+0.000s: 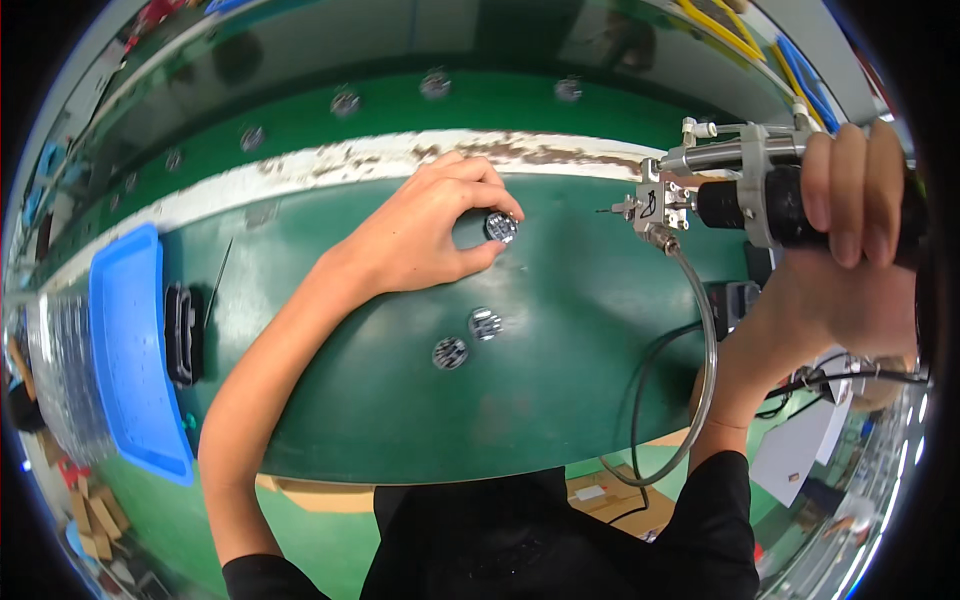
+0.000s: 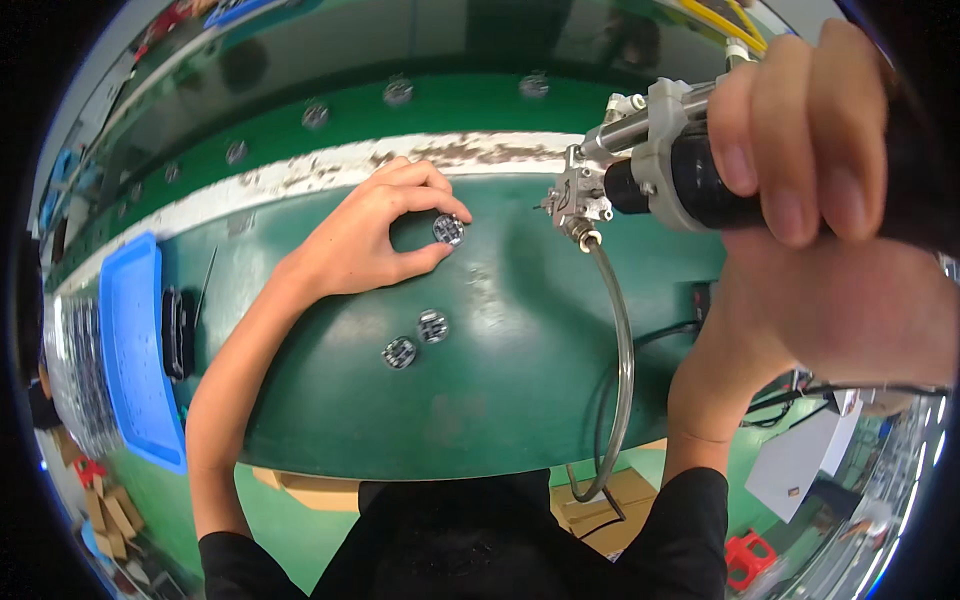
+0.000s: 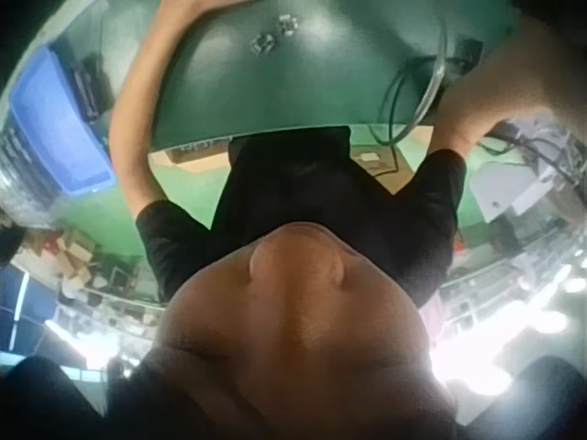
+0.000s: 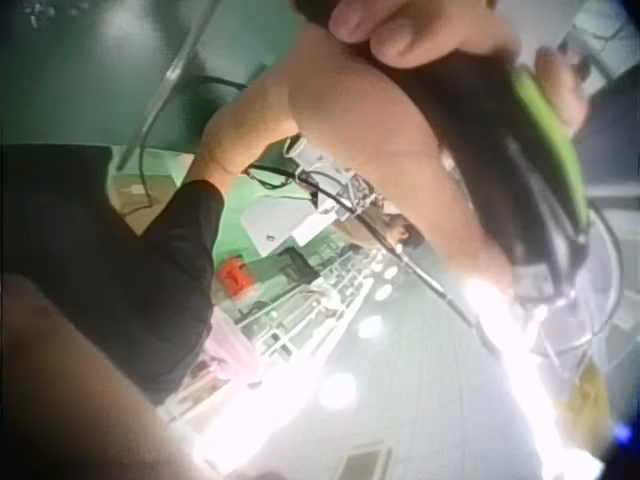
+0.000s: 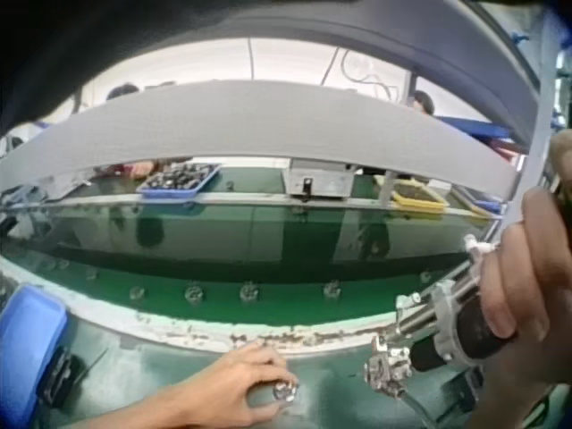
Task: The person attaches screws to small circular electronic parts using an electric screwdriver on a factory assembly line.
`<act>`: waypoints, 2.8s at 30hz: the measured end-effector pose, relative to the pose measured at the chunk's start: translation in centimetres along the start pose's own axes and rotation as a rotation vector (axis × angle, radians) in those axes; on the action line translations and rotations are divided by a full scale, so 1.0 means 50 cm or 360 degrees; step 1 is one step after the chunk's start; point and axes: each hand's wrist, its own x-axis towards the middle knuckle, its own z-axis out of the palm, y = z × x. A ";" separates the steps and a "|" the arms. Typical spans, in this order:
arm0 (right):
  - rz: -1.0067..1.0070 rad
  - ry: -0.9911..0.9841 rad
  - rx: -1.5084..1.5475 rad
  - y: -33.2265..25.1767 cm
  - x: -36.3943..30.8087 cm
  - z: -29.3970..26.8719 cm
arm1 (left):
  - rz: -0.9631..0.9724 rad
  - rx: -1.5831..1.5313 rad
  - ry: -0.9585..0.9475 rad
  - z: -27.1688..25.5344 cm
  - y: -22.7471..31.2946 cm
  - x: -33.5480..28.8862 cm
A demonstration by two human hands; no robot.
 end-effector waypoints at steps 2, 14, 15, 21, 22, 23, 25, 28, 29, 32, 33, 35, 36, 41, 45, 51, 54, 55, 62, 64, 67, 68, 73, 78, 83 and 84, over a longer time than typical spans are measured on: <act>0.0050 -0.0052 0.0068 0.007 0.010 0.039 | 0.0016 0.0017 -0.0019 -0.011 -0.008 -0.035; 0.0213 -0.0119 0.0018 0.099 0.013 0.132 | 0.0249 -0.0021 0.0120 0.017 -0.039 -0.060; 0.0223 -0.0118 0.0013 0.110 0.011 0.154 | 0.0269 0.0009 0.0130 0.017 -0.040 -0.061; 0.0273 -0.0120 0.0012 0.138 0.005 0.165 | 0.0239 0.0034 0.0130 0.016 -0.038 -0.061; 0.0277 -0.0124 0.0015 0.142 0.005 0.167 | 0.0236 0.0033 0.0132 0.017 -0.039 -0.061; 0.0283 -0.0124 0.0014 0.138 0.004 0.155 | 0.0245 0.0017 0.0143 0.018 -0.039 -0.061; 0.0292 -0.0128 0.0012 0.135 -0.003 0.147 | 0.0254 -0.0001 0.0155 0.021 -0.040 -0.061; 0.0306 -0.0127 0.0017 0.147 0.003 0.166 | 0.0262 0.0005 0.0142 0.018 -0.036 -0.060; 0.0305 -0.0132 0.0018 0.150 0.003 0.165 | 0.0252 0.0002 0.0149 0.019 -0.036 -0.063; 0.0308 -0.0143 0.0021 0.167 0.007 0.176 | 0.0248 0.0003 0.0170 0.022 -0.040 -0.064; 0.0311 -0.0145 0.0022 0.167 0.009 0.166 | 0.0254 0.0004 0.0183 0.022 -0.041 -0.064; 0.0320 -0.0148 0.0027 0.170 0.006 0.173 | 0.0261 -0.0003 0.0188 0.024 -0.044 -0.061; 0.0324 -0.0149 0.0031 0.173 0.007 0.173 | 0.0270 -0.0007 0.0191 0.025 -0.045 -0.061; 0.0304 -0.0165 0.0038 0.172 0.028 0.170 | 0.0249 0.0002 0.0200 0.019 -0.037 -0.059; 0.0047 -0.0560 0.0128 0.181 0.056 0.172 | 0.0209 -0.0005 0.0166 0.013 -0.035 -0.059; 0.0006 -0.0633 0.0177 0.168 0.069 0.167 | 0.0210 -0.0011 0.0315 0.017 -0.038 -0.055; 0.0023 -0.0622 0.0184 0.166 0.058 0.149 | 0.0159 0.0001 0.0329 0.022 -0.040 -0.062; 0.0034 -0.0613 0.0185 0.164 0.053 0.143 | 0.0181 -0.0003 0.0331 0.017 -0.045 -0.065; 0.0073 -0.0549 0.0124 0.147 0.034 0.098 | 0.0167 -0.0004 0.0334 0.019 -0.040 -0.051; 0.0021 -0.0727 0.0111 0.154 0.040 0.094 | 0.0197 0.0008 0.0323 0.020 -0.042 -0.049; 0.0031 -0.0624 0.0041 0.154 0.031 0.112 | 0.0229 -0.0015 0.0356 0.023 -0.045 -0.049; 0.0035 -0.0629 0.0045 0.155 0.028 0.113 | 0.0224 -0.0016 0.0360 0.023 -0.044 -0.049; 0.0039 -0.0490 0.0040 0.161 0.020 0.123 | 0.0217 0.0011 0.0346 0.021 -0.043 -0.051; 0.0035 -0.0525 0.0034 0.173 0.023 0.127 | 0.0217 -0.0002 0.0359 0.025 -0.044 -0.052; 0.0107 -0.0685 0.0028 0.170 0.040 0.125 | 0.0171 -0.0008 0.0332 0.023 -0.039 -0.052; 0.0104 -0.0698 0.0050 0.169 0.043 0.130 | 0.0171 0.0001 0.0327 0.020 -0.037 -0.050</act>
